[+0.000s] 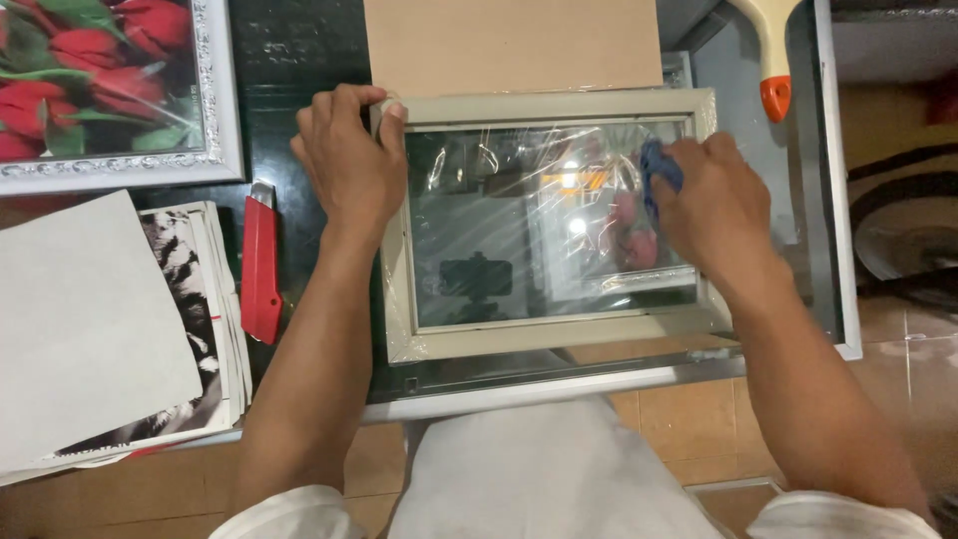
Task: Cleaning the glass of a picture frame and then inserting an image and the backing board to complete the assembly.
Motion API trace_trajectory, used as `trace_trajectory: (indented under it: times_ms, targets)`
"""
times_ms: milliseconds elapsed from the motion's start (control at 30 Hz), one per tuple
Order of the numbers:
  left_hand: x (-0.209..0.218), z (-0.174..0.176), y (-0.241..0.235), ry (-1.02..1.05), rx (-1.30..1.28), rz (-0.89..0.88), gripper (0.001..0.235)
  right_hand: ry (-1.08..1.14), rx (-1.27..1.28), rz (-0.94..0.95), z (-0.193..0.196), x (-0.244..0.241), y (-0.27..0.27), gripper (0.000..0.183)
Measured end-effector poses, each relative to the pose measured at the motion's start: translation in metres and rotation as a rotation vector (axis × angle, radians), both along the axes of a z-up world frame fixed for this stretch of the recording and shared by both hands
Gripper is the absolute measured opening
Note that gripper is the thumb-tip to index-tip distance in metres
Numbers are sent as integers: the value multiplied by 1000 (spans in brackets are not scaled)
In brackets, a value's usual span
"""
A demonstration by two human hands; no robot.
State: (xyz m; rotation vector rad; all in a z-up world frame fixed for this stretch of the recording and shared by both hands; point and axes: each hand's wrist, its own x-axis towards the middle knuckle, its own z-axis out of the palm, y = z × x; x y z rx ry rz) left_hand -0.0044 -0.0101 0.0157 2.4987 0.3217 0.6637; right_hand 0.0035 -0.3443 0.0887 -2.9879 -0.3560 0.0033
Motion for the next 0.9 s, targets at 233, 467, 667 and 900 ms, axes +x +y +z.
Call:
trace_trajectory:
  times_ms: [233, 467, 667, 900]
  targets:
    - [-1, -4, 0, -15, 5, 11, 16, 362, -12, 109, 12, -68, -44, 42]
    - [1, -5, 1, -32, 22, 8, 15, 356, 136, 546, -20, -73, 73, 50]
    - [-1, -6, 2, -52, 27, -10, 15, 139, 328, 664, -35, -79, 124, 44]
    - [-1, -1, 1, 35, 5, 19, 15, 31, 8, -89, -21, -54, -12, 40]
